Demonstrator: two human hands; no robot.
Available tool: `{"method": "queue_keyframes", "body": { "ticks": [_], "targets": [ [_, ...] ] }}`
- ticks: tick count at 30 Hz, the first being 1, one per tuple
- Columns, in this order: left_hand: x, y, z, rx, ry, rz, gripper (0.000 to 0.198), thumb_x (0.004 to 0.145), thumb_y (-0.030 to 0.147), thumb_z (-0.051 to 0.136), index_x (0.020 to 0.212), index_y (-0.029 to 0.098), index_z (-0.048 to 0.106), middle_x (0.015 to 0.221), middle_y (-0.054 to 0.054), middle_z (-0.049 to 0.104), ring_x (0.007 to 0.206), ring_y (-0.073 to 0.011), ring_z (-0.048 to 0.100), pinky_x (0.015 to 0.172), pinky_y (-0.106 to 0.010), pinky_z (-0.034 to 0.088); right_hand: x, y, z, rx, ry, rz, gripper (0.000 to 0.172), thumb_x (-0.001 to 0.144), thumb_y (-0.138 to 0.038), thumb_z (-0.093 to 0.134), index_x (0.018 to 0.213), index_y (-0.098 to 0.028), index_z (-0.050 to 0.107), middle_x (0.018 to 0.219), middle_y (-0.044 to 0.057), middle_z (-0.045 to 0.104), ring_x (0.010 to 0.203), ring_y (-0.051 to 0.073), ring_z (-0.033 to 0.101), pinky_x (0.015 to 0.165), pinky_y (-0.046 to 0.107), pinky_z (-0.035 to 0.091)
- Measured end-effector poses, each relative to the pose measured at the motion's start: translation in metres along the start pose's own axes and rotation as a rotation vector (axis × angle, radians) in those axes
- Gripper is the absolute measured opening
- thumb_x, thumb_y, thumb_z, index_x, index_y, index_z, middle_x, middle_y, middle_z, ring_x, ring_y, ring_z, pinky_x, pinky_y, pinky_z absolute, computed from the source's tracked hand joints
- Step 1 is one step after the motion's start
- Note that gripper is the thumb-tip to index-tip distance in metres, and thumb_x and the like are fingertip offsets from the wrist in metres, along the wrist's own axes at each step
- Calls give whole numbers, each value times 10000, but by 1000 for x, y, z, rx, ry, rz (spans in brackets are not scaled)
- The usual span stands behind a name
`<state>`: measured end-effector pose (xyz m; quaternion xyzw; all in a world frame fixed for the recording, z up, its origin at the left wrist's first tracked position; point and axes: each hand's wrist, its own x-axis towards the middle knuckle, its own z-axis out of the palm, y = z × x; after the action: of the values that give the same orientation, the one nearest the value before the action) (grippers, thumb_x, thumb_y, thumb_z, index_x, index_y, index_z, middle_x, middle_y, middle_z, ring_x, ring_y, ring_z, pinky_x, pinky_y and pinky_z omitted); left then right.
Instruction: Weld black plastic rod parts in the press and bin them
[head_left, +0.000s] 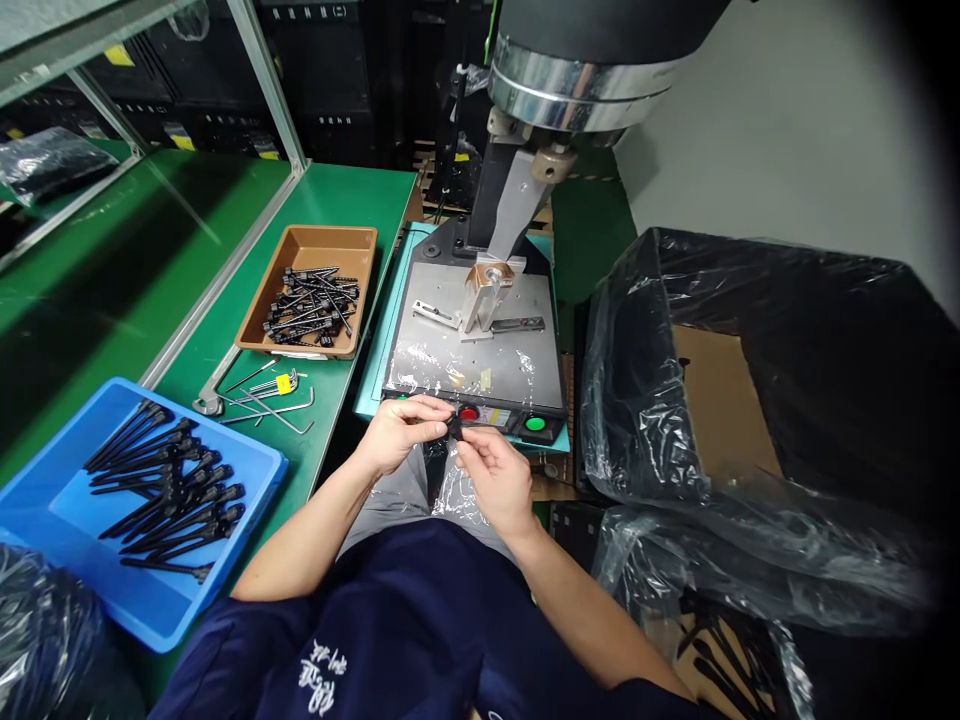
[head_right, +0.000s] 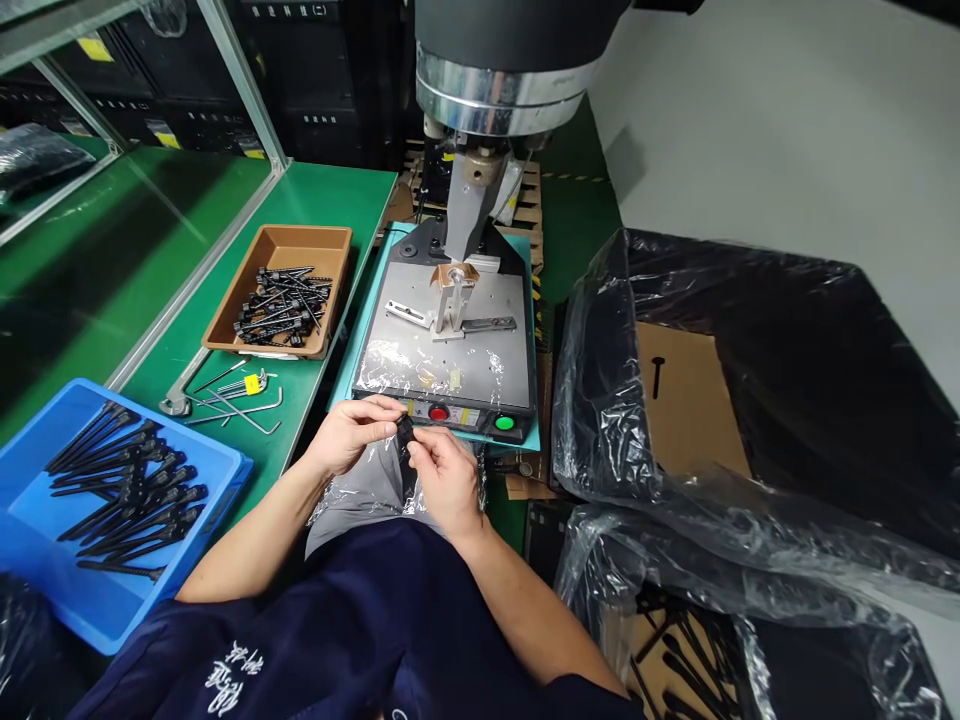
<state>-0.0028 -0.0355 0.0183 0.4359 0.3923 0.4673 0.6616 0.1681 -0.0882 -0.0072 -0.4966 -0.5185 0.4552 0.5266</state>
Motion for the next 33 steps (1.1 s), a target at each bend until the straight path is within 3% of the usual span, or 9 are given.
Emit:
{"method": "queue_keyframes", "body": {
  "ticks": [2, 7, 9, 16, 21, 25, 28, 33],
  "targets": [
    [1, 3, -1, 12, -3, 5, 200, 611, 254, 871, 782, 191, 788, 981, -88, 728, 919, -203, 672, 869, -378, 530, -1, 0, 2, -52, 15, -57, 167, 886, -332, 666, 1013, -228, 700, 1015, 83, 669, 716, 182, 643, 610, 324, 556],
    [2, 10, -1, -42, -37, -10, 199, 603, 240, 876, 764, 171, 782, 964, -92, 729, 885, -191, 678, 825, -353, 552, 5, -9, 2, 246, -75, 144, 229, 839, -392, 719, 947, -197, 667, 606, -2, 615, 501, 144, 553, 445, 254, 443],
    [3, 10, 0, -59, -46, -15, 187, 608, 237, 872, 755, 168, 779, 960, -92, 729, 886, -192, 679, 829, -358, 557, 8, -12, 2, 305, -95, 198, 277, 809, -416, 746, 933, -185, 658, 564, -11, 603, 475, 138, 533, 440, 250, 427],
    [3, 9, 2, 60, -24, 37, 185, 638, 278, 851, 776, 176, 781, 993, -93, 734, 925, -209, 683, 866, -377, 553, 5, -5, 3, 235, -42, 162, 263, 839, -417, 711, 952, -185, 660, 598, -4, 607, 496, 148, 547, 458, 267, 446],
    [5, 14, 0, 104, -32, 40, 169, 636, 270, 848, 763, 182, 779, 968, -87, 740, 923, -208, 684, 860, -363, 542, 2, 0, 5, 13, 36, -29, 189, 885, -354, 663, 1018, -223, 694, 934, 62, 668, 642, 164, 616, 581, 311, 522],
    [9, 18, -4, 49, -76, -21, 188, 598, 252, 867, 741, 173, 774, 946, -81, 736, 858, -189, 684, 792, -328, 543, 7, -5, 5, 265, -72, 162, 242, 837, -402, 715, 949, -195, 655, 627, -5, 598, 500, 142, 538, 431, 248, 412],
    [11, 21, -6, 102, -116, -15, 166, 614, 238, 860, 747, 183, 777, 926, -66, 731, 847, -166, 677, 790, -297, 534, 8, -6, 5, 343, -80, 231, 296, 792, -430, 752, 915, -185, 641, 618, -6, 587, 480, 132, 512, 403, 233, 372],
    [15, 27, -6, 174, -164, 4, 159, 631, 252, 852, 747, 175, 775, 931, -70, 729, 862, -172, 676, 806, -305, 540, 3, 0, 4, 139, 17, -5, 182, 865, -354, 689, 977, -210, 693, 902, 58, 647, 610, 141, 576, 532, 284, 480]
  ]
}}
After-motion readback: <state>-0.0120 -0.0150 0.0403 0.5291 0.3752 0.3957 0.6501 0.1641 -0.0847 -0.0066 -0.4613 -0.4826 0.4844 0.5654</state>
